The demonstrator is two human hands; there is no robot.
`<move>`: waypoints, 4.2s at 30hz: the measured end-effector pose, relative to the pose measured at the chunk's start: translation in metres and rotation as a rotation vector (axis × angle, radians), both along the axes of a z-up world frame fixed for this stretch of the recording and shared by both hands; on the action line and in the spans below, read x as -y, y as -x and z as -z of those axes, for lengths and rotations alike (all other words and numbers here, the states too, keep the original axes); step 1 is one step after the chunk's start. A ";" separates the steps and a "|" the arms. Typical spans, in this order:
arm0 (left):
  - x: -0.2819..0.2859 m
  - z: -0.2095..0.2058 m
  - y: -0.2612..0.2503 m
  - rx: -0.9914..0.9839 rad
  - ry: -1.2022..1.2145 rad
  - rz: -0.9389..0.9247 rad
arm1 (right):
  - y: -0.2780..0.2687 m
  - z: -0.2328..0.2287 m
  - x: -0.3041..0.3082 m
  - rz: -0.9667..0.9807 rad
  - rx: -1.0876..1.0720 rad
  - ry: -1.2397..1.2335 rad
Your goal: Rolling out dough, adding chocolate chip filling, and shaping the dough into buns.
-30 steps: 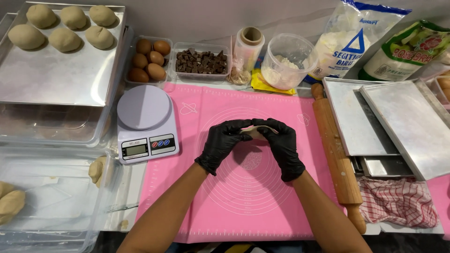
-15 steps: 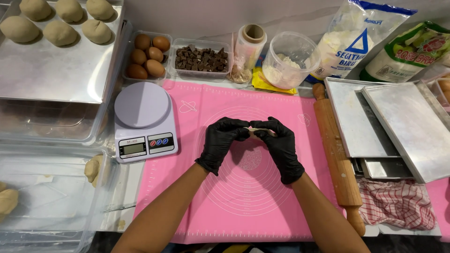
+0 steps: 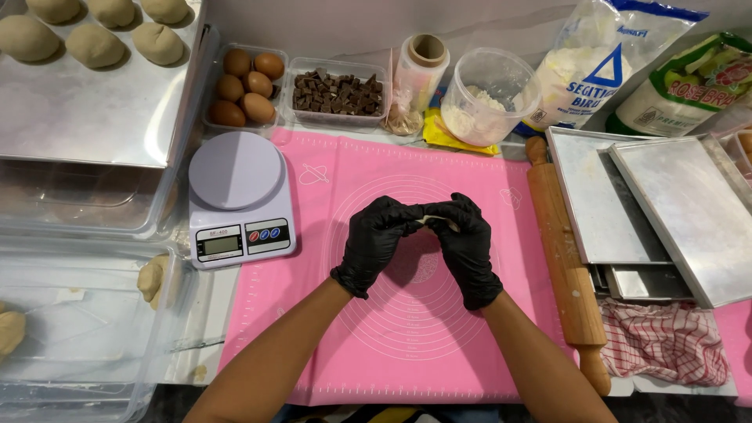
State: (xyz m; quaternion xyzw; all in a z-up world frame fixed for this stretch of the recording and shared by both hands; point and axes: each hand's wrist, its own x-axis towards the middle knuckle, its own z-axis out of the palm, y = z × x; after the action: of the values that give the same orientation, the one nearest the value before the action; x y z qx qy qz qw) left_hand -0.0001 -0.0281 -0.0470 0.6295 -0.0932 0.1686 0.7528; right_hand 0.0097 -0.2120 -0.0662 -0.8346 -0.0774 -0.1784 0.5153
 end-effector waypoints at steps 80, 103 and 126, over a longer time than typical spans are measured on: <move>0.005 -0.049 0.008 -0.391 0.738 0.359 | 0.033 -0.065 -0.030 -0.034 0.777 0.352; 0.016 -0.005 0.000 -0.289 0.529 0.284 | 0.042 -0.059 -0.041 0.008 0.066 -0.367; 0.002 -0.022 0.010 -0.324 0.463 0.253 | 0.043 -0.066 -0.033 0.059 0.459 0.148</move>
State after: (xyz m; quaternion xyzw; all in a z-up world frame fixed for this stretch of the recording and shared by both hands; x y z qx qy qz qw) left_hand -0.0099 -0.0305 -0.0254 0.4432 -0.0086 -0.0121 0.8963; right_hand -0.0328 -0.1788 0.0002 -0.8096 -0.1811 -0.3722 0.4163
